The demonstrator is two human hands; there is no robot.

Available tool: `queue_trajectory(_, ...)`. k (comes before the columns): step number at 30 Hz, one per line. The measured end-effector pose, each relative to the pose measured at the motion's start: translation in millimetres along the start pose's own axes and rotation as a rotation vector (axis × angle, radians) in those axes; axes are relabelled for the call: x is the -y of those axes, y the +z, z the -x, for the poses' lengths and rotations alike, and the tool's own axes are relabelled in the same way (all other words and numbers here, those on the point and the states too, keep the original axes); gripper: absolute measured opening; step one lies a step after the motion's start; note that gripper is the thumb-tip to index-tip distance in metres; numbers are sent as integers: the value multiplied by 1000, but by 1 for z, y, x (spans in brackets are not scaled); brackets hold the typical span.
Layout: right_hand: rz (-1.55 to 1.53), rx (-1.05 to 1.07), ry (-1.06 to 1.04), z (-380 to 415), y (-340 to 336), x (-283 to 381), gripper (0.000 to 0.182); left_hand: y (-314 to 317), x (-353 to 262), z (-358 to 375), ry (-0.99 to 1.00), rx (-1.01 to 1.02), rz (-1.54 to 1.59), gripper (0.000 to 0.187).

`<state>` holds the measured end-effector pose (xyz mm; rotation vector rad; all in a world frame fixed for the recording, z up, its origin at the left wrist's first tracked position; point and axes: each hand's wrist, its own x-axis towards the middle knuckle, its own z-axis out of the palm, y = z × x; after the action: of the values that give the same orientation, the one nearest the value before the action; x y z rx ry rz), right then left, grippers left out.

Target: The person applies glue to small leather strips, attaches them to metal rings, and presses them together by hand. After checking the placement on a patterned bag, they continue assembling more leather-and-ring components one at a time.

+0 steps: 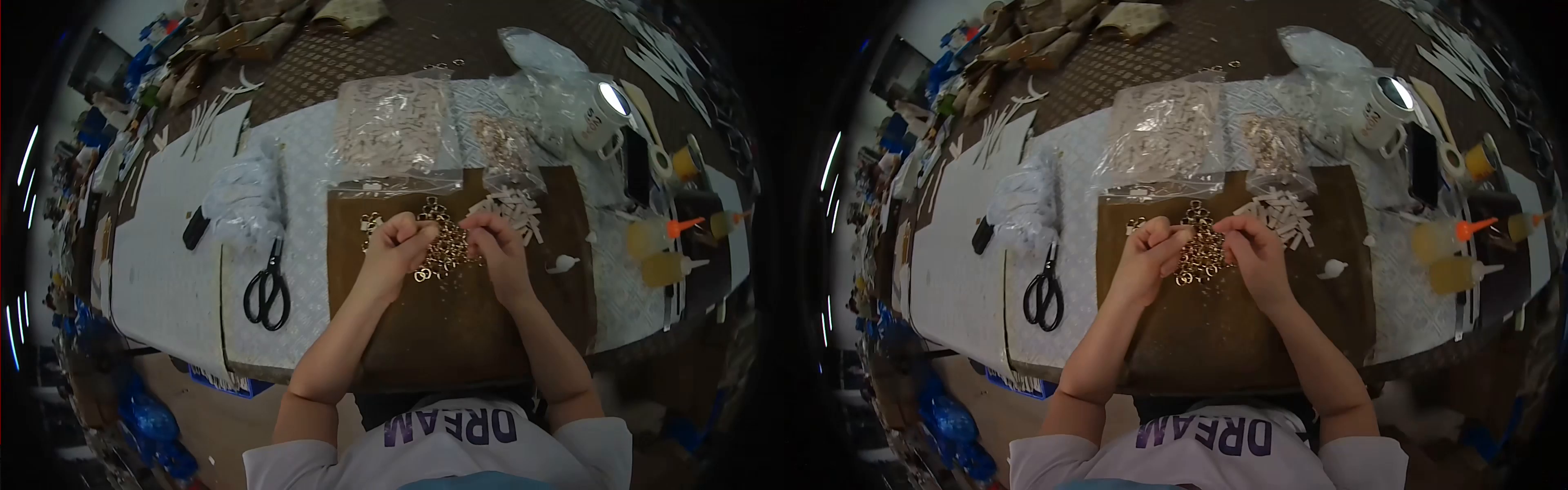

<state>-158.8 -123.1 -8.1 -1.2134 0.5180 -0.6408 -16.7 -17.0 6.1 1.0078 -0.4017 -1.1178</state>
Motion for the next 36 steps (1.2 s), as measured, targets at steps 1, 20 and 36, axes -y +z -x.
queue_trajectory(1,-17,22,14,-1,-1,-1,16,1,-1,0,-4,-18,-11,43)
queue_trajectory(20,413,34,-128,3,4,2,15,8,9,0,362,-63,-534,14)
queue_trajectory(36,275,95,15,3,4,-1,14,16,7,11,346,-71,-777,13)
